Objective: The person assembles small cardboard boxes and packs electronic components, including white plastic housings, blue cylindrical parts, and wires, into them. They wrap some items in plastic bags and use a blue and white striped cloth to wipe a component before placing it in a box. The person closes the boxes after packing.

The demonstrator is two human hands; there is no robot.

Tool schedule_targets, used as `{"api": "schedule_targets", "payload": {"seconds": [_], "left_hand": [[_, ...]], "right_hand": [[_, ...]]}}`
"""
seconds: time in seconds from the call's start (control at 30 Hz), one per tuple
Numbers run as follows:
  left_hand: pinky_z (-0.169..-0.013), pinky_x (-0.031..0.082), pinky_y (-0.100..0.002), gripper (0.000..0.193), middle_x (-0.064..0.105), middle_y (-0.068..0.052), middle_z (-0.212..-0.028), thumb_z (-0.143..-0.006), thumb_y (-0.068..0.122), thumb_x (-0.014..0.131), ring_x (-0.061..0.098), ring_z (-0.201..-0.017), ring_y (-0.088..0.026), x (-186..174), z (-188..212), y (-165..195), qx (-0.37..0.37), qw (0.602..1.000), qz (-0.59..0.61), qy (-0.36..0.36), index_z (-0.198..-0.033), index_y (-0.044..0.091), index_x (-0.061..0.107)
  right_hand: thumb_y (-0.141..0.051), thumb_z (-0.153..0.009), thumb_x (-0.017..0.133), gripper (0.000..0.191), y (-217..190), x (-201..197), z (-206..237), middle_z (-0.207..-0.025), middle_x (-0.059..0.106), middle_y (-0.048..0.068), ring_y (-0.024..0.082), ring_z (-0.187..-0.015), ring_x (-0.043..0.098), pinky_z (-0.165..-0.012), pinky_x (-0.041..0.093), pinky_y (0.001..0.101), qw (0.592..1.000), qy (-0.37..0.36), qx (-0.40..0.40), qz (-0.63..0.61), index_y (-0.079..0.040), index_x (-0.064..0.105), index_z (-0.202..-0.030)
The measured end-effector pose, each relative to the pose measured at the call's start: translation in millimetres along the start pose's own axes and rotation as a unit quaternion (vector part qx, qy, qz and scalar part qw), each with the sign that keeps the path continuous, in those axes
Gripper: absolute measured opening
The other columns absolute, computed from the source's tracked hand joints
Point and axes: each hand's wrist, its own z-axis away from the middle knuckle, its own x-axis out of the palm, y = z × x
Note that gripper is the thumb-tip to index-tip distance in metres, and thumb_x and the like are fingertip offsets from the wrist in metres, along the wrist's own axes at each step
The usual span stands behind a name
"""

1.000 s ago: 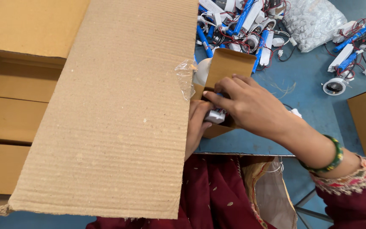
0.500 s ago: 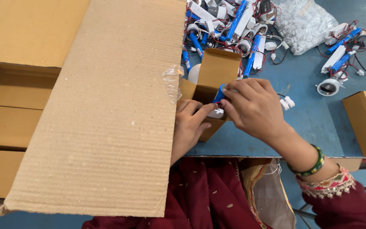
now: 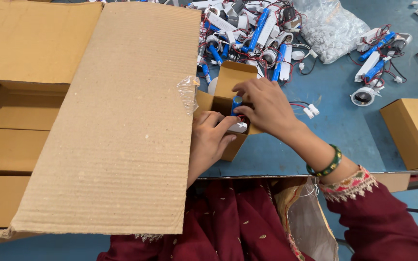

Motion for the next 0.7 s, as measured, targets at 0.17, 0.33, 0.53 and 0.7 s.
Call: {"api": "schedule_targets", "payload": {"seconds": [0.17,0.33,0.53,0.7], "left_hand": [[-0.091,0.050,-0.044,0.035,0.066,-0.008,-0.099,-0.081,0.012,0.080,0.063,-0.105,-0.031,-3,1,-1,-0.015,0.999,0.046,0.009,-0.115,0.013,0.070],[-0.093,0.051,-0.044,0.028,0.068,-0.008,-0.102,-0.082,0.013,0.079,0.064,-0.107,-0.031,-5,1,-1,-0.018,0.997,0.071,0.014,-0.109,0.012,0.070],[-0.095,0.052,-0.047,0.025,0.070,-0.011,-0.100,-0.083,0.019,0.081,0.064,-0.115,-0.035,2,1,-3,-0.017,0.998,0.059,0.022,-0.102,0.010,0.069],[-0.094,0.051,-0.045,0.022,0.070,-0.011,-0.098,-0.085,0.018,0.080,0.065,-0.108,-0.033,9,-2,-11,-0.047,0.997,0.065,0.002,-0.103,0.010,0.068]], "right_hand": [[-0.017,-0.077,0.082,0.031,5,-2,-6,-0.101,0.065,0.010,0.033,-0.102,0.060,-0.092,0.046,0.0444,0.997,-0.025,-0.068,-0.006,-0.007,0.066,-0.102],[-0.015,-0.079,0.081,0.031,-4,-23,-3,-0.099,0.065,0.014,0.034,-0.098,0.062,-0.084,0.049,0.0449,0.997,-0.073,-0.005,0.006,-0.004,0.066,-0.104],[-0.013,-0.071,0.078,0.022,-11,-15,-19,-0.091,0.066,0.010,0.030,-0.095,0.065,-0.099,0.051,0.0419,0.937,-0.177,-0.114,0.279,-0.006,0.069,-0.089],[-0.024,-0.068,0.083,0.021,-2,-8,-39,-0.096,0.067,0.011,0.031,-0.096,0.064,-0.082,0.048,0.0450,0.953,-0.211,-0.110,0.187,-0.011,0.076,-0.084]]}}
